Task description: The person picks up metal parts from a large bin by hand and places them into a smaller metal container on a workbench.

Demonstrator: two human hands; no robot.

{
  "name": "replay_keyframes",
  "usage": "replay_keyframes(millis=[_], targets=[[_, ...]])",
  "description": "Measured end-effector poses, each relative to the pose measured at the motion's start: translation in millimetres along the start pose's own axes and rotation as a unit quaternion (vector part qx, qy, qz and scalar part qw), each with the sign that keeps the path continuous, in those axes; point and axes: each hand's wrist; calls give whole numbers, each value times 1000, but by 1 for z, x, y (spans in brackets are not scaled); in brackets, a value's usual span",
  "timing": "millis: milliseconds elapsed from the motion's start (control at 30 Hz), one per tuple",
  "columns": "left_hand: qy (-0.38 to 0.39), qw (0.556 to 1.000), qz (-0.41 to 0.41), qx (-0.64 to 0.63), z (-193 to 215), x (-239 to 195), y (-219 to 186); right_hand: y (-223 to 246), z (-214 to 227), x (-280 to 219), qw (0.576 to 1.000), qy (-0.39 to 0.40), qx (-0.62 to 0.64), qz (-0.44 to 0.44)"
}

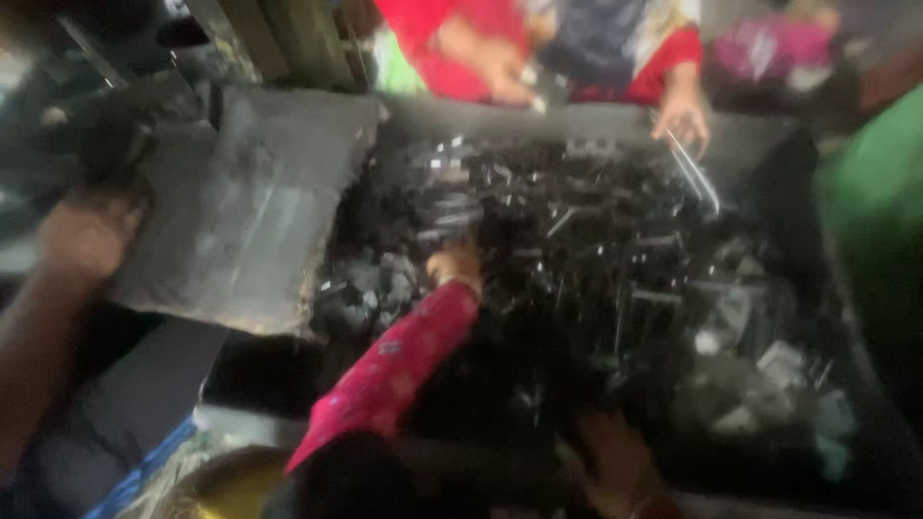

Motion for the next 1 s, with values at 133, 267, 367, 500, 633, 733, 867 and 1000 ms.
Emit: replay_keyframes(millis=[133,267,367,500,633,733,867,1000], targets=[[23,999,-2,48,32,-18,18,-26,-30,24,987,-109,3,117],[4,996,17,89,62,-47,48,-28,-51,28,985,-139,13,98],[37,994,34,93,76,-85,79,-20,-42,17,992,-106,7,63],[28,989,44,139,113,-129,122,-14,-1,5,982,-124,84,113],[138,977,139,80,166,-171,143,0,29,-3,989,-99,65,87],[124,979,131,92,185,-193,162,2,35,-6,979,-141,28,143],[68,993,36,89,167,-175,159,4,33,-5,986,-102,29,131],[23,997,-41,-60,114,-101,88,10,29,-6,989,-110,39,89]])
Point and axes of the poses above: each hand's wrist, its own x-axis towards the middle knuckle, its own z-axis out of the back of the hand, y = z × x, and after that the axes turned 14 degrees about -x, right-handed
